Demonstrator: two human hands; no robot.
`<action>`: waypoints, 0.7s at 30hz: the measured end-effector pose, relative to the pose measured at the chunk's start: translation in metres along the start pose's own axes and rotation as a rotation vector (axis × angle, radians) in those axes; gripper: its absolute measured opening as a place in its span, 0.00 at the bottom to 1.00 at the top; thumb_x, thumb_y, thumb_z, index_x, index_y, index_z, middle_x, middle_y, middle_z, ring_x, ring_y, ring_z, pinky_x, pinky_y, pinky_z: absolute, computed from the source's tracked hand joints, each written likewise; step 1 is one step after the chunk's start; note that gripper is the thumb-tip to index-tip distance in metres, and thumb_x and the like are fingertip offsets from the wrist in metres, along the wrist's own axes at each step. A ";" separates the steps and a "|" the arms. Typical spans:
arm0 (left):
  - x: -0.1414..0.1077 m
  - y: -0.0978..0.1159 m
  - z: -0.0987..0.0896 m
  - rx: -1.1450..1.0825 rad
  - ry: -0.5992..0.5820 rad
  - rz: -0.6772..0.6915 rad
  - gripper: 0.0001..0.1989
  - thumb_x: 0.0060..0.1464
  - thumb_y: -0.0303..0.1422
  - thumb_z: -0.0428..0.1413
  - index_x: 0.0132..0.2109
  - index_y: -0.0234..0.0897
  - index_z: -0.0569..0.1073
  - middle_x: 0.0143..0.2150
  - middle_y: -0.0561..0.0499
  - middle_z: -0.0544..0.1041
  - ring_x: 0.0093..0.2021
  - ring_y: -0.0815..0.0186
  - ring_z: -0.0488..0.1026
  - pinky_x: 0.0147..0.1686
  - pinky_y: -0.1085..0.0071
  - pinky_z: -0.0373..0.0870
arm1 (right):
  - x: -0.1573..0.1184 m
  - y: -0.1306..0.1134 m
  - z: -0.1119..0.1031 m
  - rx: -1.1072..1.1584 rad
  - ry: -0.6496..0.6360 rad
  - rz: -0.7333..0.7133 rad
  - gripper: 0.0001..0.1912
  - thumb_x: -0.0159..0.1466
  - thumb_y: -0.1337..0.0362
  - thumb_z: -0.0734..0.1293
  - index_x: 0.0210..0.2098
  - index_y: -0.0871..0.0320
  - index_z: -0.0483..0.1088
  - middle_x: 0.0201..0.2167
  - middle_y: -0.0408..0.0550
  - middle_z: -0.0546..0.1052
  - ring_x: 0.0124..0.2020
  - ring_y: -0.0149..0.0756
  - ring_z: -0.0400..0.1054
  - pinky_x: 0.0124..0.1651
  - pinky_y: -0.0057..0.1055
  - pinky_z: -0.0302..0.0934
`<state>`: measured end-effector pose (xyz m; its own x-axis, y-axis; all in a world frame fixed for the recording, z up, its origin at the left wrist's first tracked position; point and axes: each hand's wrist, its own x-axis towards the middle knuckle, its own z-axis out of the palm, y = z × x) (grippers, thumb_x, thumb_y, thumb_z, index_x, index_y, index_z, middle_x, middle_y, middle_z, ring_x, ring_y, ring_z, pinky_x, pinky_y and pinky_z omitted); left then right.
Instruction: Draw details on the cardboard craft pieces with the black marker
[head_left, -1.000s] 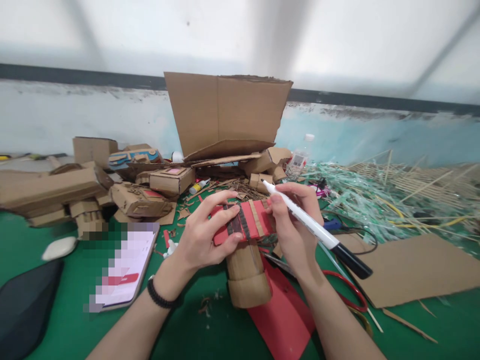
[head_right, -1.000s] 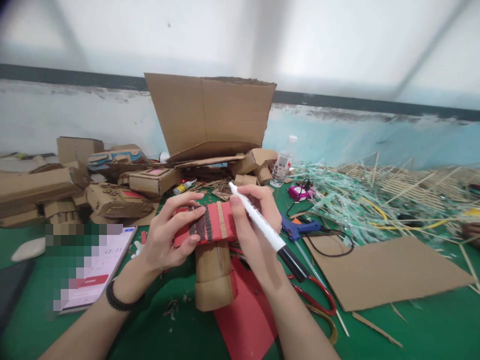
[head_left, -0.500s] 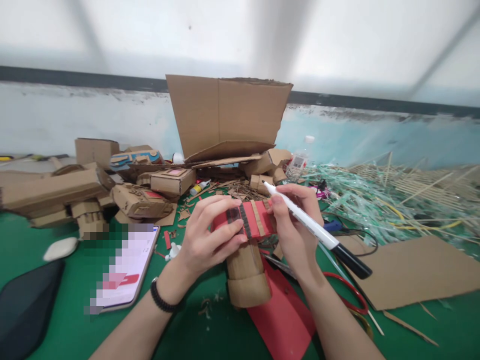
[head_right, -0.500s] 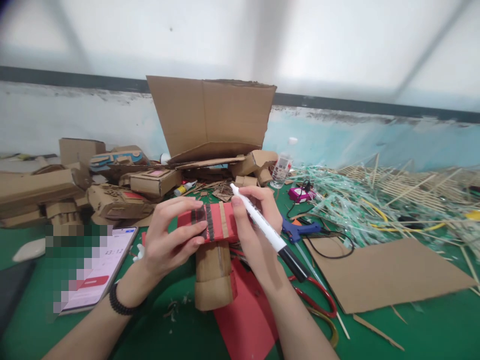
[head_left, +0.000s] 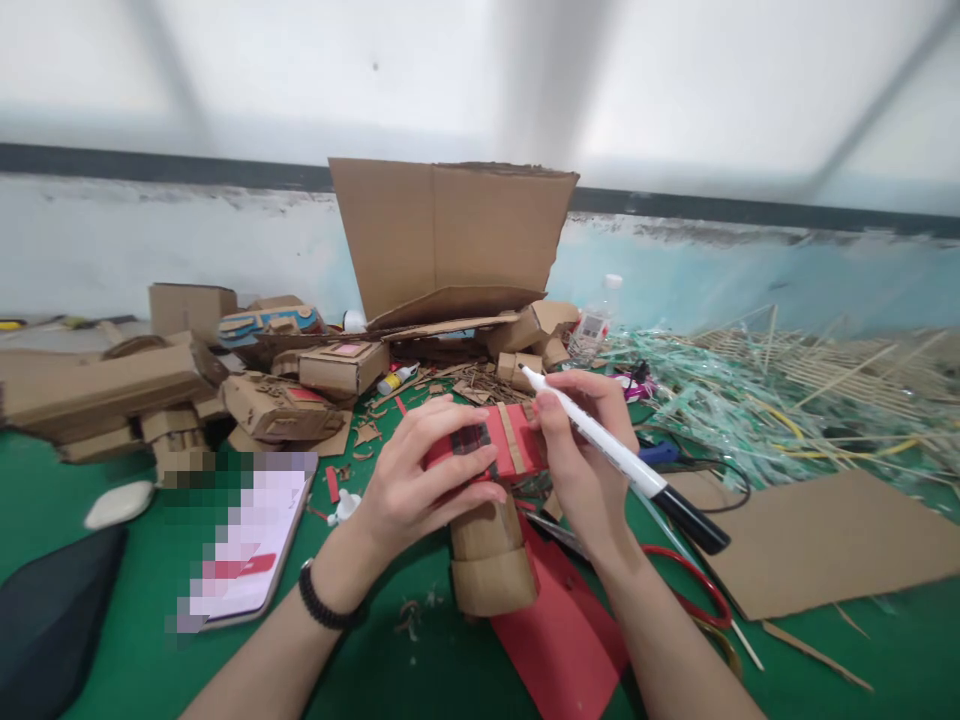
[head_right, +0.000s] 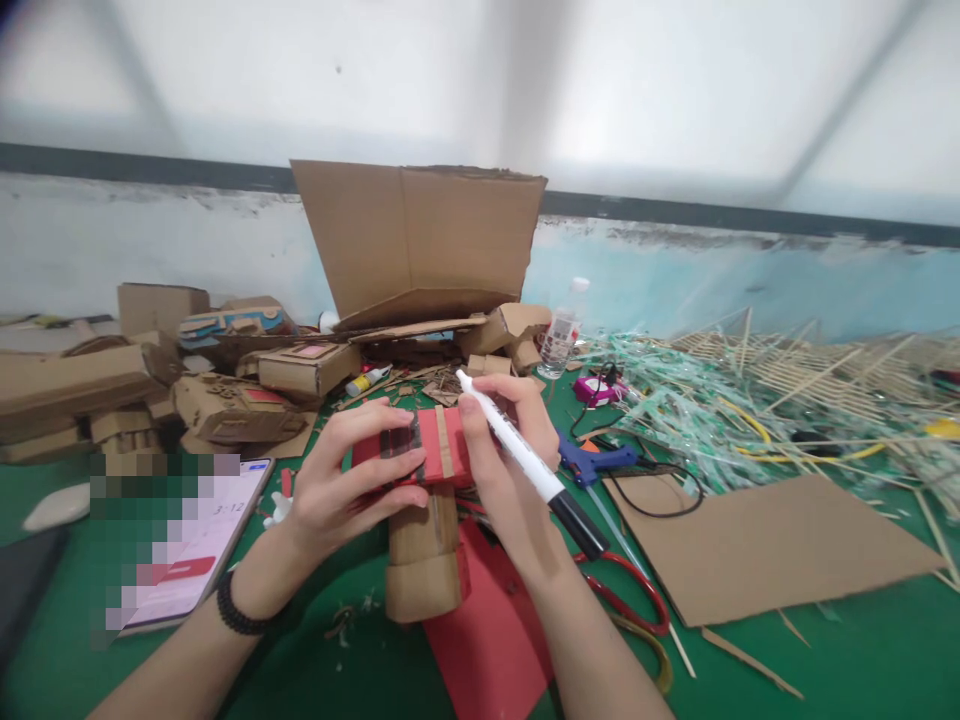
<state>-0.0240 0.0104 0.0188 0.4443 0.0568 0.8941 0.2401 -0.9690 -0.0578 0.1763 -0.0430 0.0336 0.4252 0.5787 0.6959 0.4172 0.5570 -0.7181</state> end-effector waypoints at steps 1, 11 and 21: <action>0.000 0.000 0.000 -0.006 0.005 0.004 0.15 0.64 0.38 0.69 0.55 0.39 0.80 0.60 0.39 0.80 0.61 0.53 0.79 0.64 0.46 0.80 | 0.000 0.001 0.000 0.003 0.001 0.001 0.08 0.73 0.56 0.72 0.48 0.51 0.76 0.41 0.44 0.78 0.38 0.37 0.74 0.42 0.37 0.70; 0.004 0.001 -0.001 -0.020 0.028 0.050 0.11 0.64 0.33 0.68 0.51 0.35 0.80 0.54 0.40 0.83 0.60 0.53 0.81 0.69 0.41 0.77 | 0.000 0.001 0.000 -0.008 -0.013 -0.002 0.09 0.74 0.55 0.71 0.48 0.52 0.76 0.42 0.45 0.78 0.39 0.36 0.75 0.41 0.36 0.72; 0.006 0.010 0.003 -0.021 0.035 0.039 0.07 0.66 0.29 0.67 0.44 0.38 0.76 0.50 0.45 0.86 0.56 0.57 0.83 0.68 0.41 0.77 | 0.002 0.000 0.001 -0.004 -0.005 -0.036 0.07 0.73 0.57 0.71 0.47 0.51 0.76 0.42 0.44 0.78 0.38 0.35 0.74 0.40 0.33 0.71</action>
<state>-0.0165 0.0018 0.0223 0.4223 0.0105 0.9064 0.2043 -0.9753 -0.0839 0.1766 -0.0414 0.0344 0.4057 0.5618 0.7210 0.4353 0.5749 -0.6929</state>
